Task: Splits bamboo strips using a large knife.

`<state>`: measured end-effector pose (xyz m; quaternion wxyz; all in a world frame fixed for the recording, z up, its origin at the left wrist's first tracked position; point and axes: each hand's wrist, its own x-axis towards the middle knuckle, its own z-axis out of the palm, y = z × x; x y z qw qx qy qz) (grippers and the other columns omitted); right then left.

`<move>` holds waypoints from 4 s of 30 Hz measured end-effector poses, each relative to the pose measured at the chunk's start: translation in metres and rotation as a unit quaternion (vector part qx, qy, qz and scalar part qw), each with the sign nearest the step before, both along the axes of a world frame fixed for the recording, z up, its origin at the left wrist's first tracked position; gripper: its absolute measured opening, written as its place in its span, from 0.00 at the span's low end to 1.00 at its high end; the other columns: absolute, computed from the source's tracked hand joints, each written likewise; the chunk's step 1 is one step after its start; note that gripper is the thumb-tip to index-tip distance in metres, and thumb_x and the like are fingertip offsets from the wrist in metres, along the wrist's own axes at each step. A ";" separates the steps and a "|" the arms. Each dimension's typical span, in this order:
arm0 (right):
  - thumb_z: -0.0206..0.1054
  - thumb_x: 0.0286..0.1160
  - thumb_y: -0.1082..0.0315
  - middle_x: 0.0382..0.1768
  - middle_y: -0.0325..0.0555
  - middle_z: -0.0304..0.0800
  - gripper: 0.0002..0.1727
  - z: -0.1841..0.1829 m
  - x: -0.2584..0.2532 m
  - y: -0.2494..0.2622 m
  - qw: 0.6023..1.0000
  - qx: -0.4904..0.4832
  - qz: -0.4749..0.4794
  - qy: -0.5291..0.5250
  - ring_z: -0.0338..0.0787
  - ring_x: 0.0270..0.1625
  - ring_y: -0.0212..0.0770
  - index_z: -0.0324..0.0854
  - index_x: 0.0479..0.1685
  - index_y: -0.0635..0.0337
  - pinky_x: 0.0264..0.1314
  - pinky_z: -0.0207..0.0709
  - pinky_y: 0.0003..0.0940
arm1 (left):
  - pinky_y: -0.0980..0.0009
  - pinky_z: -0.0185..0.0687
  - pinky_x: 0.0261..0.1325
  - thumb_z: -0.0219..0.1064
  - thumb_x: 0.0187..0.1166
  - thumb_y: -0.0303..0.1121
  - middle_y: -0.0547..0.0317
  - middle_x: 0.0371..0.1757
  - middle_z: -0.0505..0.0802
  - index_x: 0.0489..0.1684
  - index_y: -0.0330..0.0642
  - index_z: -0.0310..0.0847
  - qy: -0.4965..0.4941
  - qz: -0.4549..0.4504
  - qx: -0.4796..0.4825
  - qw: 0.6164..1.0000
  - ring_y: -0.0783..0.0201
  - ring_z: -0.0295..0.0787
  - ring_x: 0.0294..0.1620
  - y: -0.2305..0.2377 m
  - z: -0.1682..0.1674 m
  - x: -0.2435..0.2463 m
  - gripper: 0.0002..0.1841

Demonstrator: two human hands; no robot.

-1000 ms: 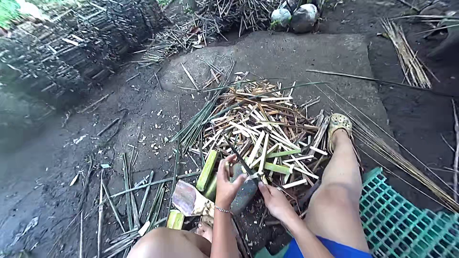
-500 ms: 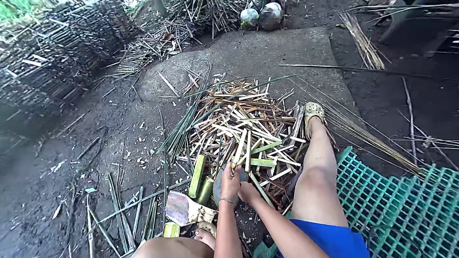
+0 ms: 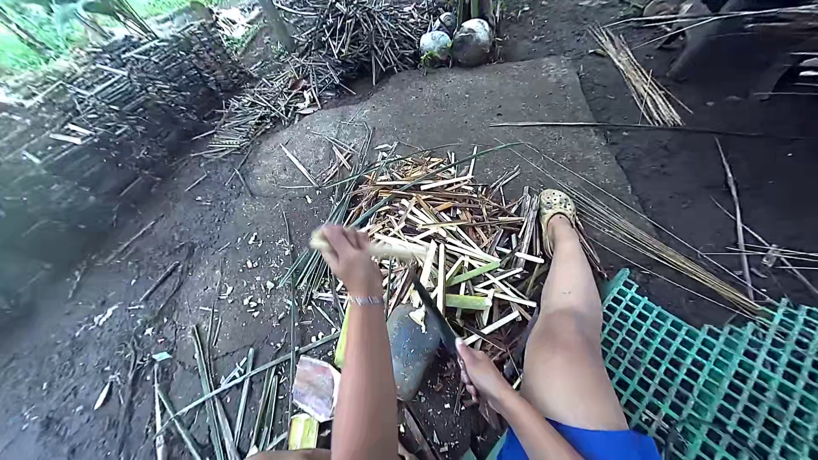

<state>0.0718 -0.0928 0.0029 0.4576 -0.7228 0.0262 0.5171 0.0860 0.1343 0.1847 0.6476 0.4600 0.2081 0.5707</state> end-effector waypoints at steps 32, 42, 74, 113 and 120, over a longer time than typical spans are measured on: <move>0.29 0.90 0.38 0.12 0.23 0.72 0.33 0.044 -0.019 -0.049 0.956 0.249 -0.113 -0.110 0.72 0.11 0.21 0.71 0.36 0.52 0.15 0.72 0.16 | 0.75 0.78 0.41 0.54 0.60 0.14 0.69 0.25 0.83 0.21 0.39 0.75 0.291 -0.223 -0.007 0.931 0.78 0.80 0.31 -0.076 -0.201 -0.074 0.09; 0.46 0.84 0.32 0.13 0.18 0.67 0.30 0.082 -0.015 -0.001 0.923 0.238 0.082 -0.290 0.68 0.13 0.17 0.76 0.30 0.46 0.17 0.67 0.16 | 0.70 0.79 0.47 0.59 0.69 0.14 0.59 0.30 0.86 0.37 0.29 0.85 0.402 -0.297 -0.009 0.866 0.73 0.80 0.35 -0.088 -0.204 -0.084 0.09; 0.44 0.88 0.40 0.15 0.25 0.65 0.29 0.092 -0.003 0.000 0.928 0.161 0.160 -0.295 0.67 0.16 0.24 0.79 0.30 0.52 0.21 0.67 0.27 | 0.73 0.69 0.33 0.71 0.54 0.25 0.70 0.21 0.79 0.19 0.40 0.78 0.363 -0.295 0.086 0.880 0.78 0.73 0.25 -0.080 -0.190 -0.079 0.05; 0.42 0.95 0.49 0.21 0.46 0.75 0.32 0.005 -0.019 0.007 0.942 -0.021 0.194 -0.272 0.80 0.29 0.45 0.81 0.32 0.63 0.39 0.73 0.50 | 0.63 0.80 0.61 0.63 0.80 0.27 0.46 0.50 0.90 0.50 0.34 0.90 0.349 -0.185 0.179 0.901 0.60 0.85 0.54 -0.068 -0.140 -0.067 0.11; 0.41 0.95 0.45 0.35 0.61 0.88 0.36 0.007 -0.038 -0.003 0.952 -0.075 0.202 -0.216 0.89 0.44 0.59 0.86 0.45 0.68 0.53 0.77 0.63 | 0.68 0.83 0.58 0.65 0.81 0.29 0.49 0.48 0.93 0.57 0.30 0.85 0.337 -0.185 0.093 0.919 0.67 0.89 0.49 -0.086 -0.150 -0.074 0.14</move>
